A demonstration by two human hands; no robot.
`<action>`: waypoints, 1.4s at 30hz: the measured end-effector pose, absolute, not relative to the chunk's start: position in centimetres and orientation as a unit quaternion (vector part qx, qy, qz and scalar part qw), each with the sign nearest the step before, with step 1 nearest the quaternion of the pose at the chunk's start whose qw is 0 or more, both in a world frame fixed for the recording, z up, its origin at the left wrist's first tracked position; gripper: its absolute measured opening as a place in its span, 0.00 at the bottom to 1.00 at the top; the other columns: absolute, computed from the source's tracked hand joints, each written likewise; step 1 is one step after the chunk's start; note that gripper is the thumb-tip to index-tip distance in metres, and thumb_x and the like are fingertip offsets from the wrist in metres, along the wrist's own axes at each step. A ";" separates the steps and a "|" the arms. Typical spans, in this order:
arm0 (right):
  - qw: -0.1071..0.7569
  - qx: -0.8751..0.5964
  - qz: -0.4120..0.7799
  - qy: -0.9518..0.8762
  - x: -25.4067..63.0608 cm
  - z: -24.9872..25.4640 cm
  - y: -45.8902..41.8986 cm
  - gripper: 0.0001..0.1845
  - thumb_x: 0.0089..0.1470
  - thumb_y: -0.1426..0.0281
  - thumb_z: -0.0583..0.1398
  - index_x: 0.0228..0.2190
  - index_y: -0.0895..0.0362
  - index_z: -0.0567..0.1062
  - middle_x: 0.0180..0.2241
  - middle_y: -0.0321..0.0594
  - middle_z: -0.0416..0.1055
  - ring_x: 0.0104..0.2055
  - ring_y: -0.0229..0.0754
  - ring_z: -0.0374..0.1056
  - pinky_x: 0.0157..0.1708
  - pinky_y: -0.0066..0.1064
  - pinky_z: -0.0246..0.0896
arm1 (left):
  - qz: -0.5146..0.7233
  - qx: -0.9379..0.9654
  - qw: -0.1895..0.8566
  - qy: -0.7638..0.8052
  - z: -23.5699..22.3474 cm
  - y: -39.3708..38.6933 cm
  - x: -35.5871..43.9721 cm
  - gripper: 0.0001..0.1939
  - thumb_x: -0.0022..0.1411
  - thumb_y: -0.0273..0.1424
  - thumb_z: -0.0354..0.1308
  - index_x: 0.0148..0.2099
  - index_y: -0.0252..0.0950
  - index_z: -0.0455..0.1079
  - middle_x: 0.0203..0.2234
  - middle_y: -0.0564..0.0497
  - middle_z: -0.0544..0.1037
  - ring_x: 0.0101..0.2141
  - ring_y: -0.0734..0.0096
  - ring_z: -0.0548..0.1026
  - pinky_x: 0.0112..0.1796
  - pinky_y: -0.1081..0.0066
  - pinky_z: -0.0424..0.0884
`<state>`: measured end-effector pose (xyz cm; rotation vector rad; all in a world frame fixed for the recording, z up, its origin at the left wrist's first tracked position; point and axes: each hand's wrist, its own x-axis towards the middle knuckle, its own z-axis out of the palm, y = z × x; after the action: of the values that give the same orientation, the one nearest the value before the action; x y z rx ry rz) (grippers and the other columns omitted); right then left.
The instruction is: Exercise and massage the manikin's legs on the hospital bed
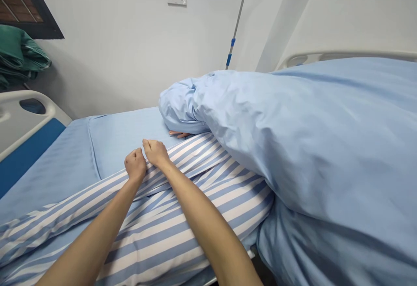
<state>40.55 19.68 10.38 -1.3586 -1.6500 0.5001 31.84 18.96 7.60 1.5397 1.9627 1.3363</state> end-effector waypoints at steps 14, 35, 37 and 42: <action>0.592 -0.467 0.363 -0.547 42.1 9.2 20.7 0.23 0.54 0.57 0.46 0.14 0.56 0.56 0.14 0.29 0.51 0.19 0.31 0.49 0.20 0.25 0.44 | 0.607 0.472 0.303 0.563 9.9 21.0 35.6 0.16 0.52 0.37 0.46 0.16 0.37 0.50 0.12 0.58 0.53 0.17 0.79 0.54 0.21 0.74 0.52; 0.445 -0.574 0.193 -0.660 46.4 10.3 21.1 0.24 0.56 0.62 0.46 0.14 0.58 0.64 0.15 0.33 0.58 0.22 0.33 0.52 0.24 0.26 0.43 | 0.454 0.603 0.158 0.637 8.2 20.3 36.7 0.17 0.56 0.34 0.41 0.16 0.37 0.51 0.13 0.55 0.57 0.20 0.76 0.53 0.24 0.72 0.50; 0.460 -0.572 0.194 -0.651 46.3 9.7 20.9 0.23 0.56 0.62 0.47 0.14 0.58 0.63 0.15 0.33 0.58 0.22 0.33 0.52 0.23 0.26 0.42 | 0.454 0.605 0.167 0.633 8.3 20.3 36.7 0.17 0.55 0.34 0.42 0.16 0.37 0.51 0.13 0.56 0.56 0.20 0.76 0.53 0.23 0.72 0.49; 0.536 -0.529 0.259 -0.605 46.6 9.4 21.2 0.21 0.53 0.63 0.47 0.13 0.57 0.59 0.14 0.31 0.55 0.21 0.32 0.53 0.22 0.25 0.45 | 0.491 0.570 0.234 0.616 9.5 21.6 38.4 0.15 0.52 0.34 0.44 0.16 0.36 0.53 0.13 0.56 0.54 0.20 0.77 0.54 0.21 0.73 0.49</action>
<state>46.56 21.17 9.44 -1.2602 -1.4405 0.6160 38.36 21.61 9.50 1.5638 1.6908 1.3486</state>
